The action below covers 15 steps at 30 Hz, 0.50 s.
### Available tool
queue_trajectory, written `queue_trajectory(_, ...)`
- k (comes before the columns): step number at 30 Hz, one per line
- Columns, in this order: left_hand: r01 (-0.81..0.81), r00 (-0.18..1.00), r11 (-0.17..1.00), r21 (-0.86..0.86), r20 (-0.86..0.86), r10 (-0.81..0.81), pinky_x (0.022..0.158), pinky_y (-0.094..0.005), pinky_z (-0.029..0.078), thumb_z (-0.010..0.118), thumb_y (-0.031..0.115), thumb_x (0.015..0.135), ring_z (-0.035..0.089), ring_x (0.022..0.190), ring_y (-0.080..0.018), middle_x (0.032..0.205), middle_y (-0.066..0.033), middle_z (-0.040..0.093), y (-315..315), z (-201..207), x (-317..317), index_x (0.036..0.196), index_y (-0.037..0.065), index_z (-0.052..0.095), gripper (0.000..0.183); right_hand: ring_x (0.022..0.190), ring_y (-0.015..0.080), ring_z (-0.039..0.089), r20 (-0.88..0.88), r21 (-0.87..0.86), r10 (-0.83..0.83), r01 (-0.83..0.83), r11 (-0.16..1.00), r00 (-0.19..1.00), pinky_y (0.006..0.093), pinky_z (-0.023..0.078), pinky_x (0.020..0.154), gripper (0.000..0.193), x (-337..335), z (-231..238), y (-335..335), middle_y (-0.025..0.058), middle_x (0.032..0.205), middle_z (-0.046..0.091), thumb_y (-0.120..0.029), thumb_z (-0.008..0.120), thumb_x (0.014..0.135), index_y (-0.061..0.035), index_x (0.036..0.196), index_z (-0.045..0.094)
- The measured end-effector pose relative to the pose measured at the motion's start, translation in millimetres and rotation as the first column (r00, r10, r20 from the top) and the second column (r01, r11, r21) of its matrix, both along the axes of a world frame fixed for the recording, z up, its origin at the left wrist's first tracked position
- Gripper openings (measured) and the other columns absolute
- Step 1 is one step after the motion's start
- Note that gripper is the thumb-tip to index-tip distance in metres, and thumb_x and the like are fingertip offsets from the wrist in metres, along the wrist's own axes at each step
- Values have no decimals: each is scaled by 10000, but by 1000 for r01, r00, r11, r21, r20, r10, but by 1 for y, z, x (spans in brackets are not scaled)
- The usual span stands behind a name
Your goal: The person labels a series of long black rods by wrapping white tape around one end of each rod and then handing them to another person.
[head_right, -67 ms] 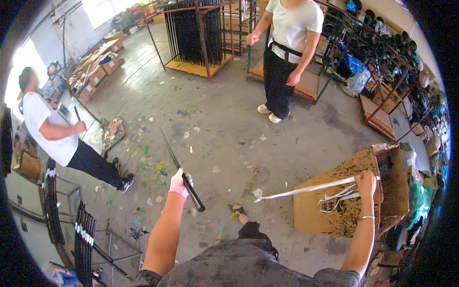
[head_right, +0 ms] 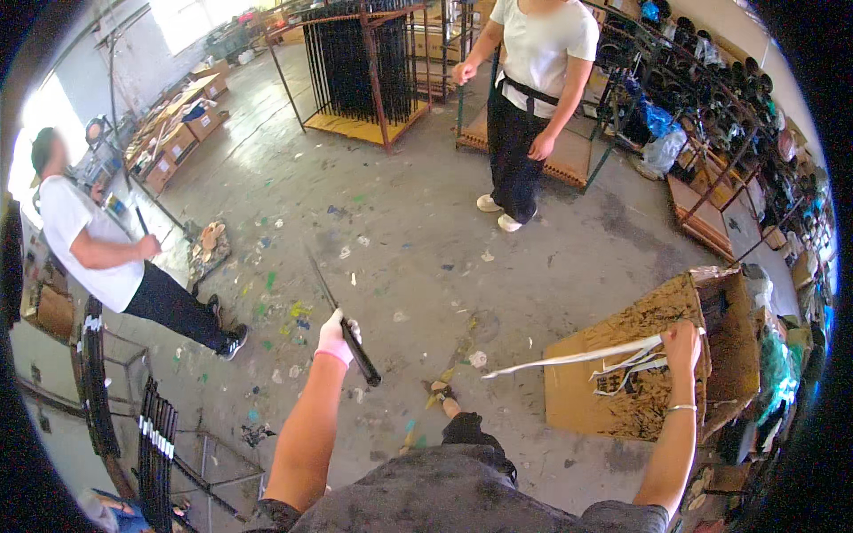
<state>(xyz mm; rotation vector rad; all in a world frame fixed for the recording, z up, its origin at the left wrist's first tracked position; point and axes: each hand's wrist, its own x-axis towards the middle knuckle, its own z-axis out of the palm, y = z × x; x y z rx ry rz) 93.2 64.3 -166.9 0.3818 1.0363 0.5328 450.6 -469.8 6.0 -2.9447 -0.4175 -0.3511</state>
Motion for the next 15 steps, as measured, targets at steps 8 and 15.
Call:
queue_trajectory(8,127,964,941,-314,263,-42,427,-323,440,413,375,914,549,481,-224,566,-63,565,47,15,180,666,100,526,386,781,333,580,114,-261,-164,188,947,980,440,457,709,183,28,-10,-41,171,768,576,-131,712,669,6,689,593)
queue_trajectory(15,25,906,851,-524,372,203,446,-277,507,491,146,846,555,521,-173,594,-34,538,69,55,309,696,116,514,155,899,301,558,148,-329,-224,261,907,963,421,437,800,163,52,-11,-55,133,870,571,-71,739,659,0,716,603)
